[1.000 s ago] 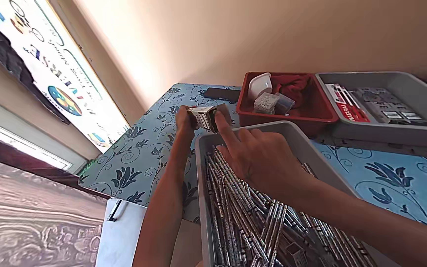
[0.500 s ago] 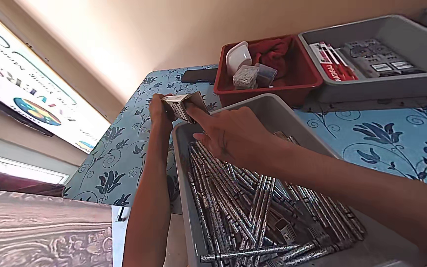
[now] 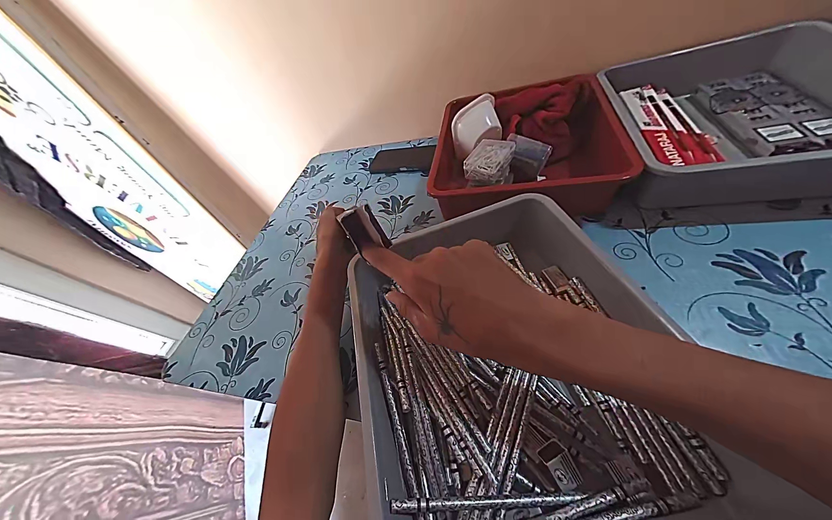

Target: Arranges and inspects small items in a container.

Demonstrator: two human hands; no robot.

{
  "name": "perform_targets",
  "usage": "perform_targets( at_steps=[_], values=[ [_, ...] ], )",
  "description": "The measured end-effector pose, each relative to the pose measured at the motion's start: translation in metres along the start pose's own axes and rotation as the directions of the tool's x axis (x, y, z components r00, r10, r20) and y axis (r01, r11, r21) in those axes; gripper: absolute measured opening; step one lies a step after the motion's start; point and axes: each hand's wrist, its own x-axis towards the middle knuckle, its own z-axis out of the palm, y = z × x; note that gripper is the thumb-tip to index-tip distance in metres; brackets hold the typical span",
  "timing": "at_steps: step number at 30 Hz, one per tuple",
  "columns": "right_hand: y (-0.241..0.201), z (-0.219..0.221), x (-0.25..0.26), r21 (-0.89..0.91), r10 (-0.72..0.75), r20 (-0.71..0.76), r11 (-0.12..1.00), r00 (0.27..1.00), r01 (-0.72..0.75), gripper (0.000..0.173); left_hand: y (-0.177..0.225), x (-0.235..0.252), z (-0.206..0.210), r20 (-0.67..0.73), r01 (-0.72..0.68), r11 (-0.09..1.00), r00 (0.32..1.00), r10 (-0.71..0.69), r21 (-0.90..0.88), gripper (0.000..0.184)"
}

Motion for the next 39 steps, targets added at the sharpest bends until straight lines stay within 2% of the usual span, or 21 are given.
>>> perform_targets(
  at_steps=[1,2,6,10,12,18,23,27,32,36,39],
  values=[
    [-0.001,0.001,0.0,-0.012,0.0,0.008,1.0,1.0,0.0,0.056,0.003,0.0,0.001,-0.011,0.046,0.998,0.999,-0.046,-0.035,0.021],
    [-0.001,0.002,0.0,-0.026,-0.005,0.006,1.0,1.0,0.005,0.057,-0.005,0.014,0.002,-0.052,0.026,0.997,0.998,-0.03,-0.076,0.02],
    [-0.006,0.006,-0.001,-0.053,0.006,0.004,0.999,1.0,-0.006,0.063,-0.015,0.027,-0.003,0.025,-0.015,0.98,0.999,0.021,-0.2,0.025],
    [-0.006,0.008,0.0,-0.024,0.042,0.026,0.999,0.999,-0.041,0.061,0.0,0.02,0.006,-0.113,0.079,0.996,0.99,-0.082,-0.03,0.031],
    [-0.003,0.007,0.001,-0.017,0.061,0.037,0.998,0.997,-0.06,0.057,0.007,0.015,0.009,-0.127,0.086,0.996,0.988,-0.082,0.023,0.03],
    [-0.001,0.001,0.0,0.072,0.119,0.068,0.99,0.991,-0.124,0.058,0.012,0.012,0.011,-0.125,0.074,0.997,0.989,-0.078,-0.037,0.028],
    [-0.003,0.0,0.0,0.105,0.136,0.118,0.983,0.984,-0.149,0.05,0.014,0.011,0.013,-0.088,0.042,0.999,0.995,-0.045,-0.034,0.033],
    [-0.002,0.001,0.0,0.118,0.149,0.15,0.979,0.977,-0.167,0.049,0.011,0.014,0.011,-0.115,0.042,0.999,0.992,-0.045,-0.03,0.031],
    [-0.005,0.002,0.0,0.107,0.133,0.202,0.982,0.97,-0.157,0.055,0.006,0.014,0.008,-0.114,0.085,0.996,0.99,-0.085,-0.008,0.03],
    [-0.005,0.006,-0.001,0.061,0.091,0.094,0.993,0.991,-0.097,0.056,0.006,0.01,0.009,-0.107,0.116,0.992,0.987,-0.121,-0.047,0.027],
    [-0.007,0.005,-0.003,0.031,0.039,0.03,0.999,0.999,-0.04,0.061,0.002,0.012,0.003,-0.042,0.121,0.981,0.991,-0.129,-0.148,0.03]
  ],
)
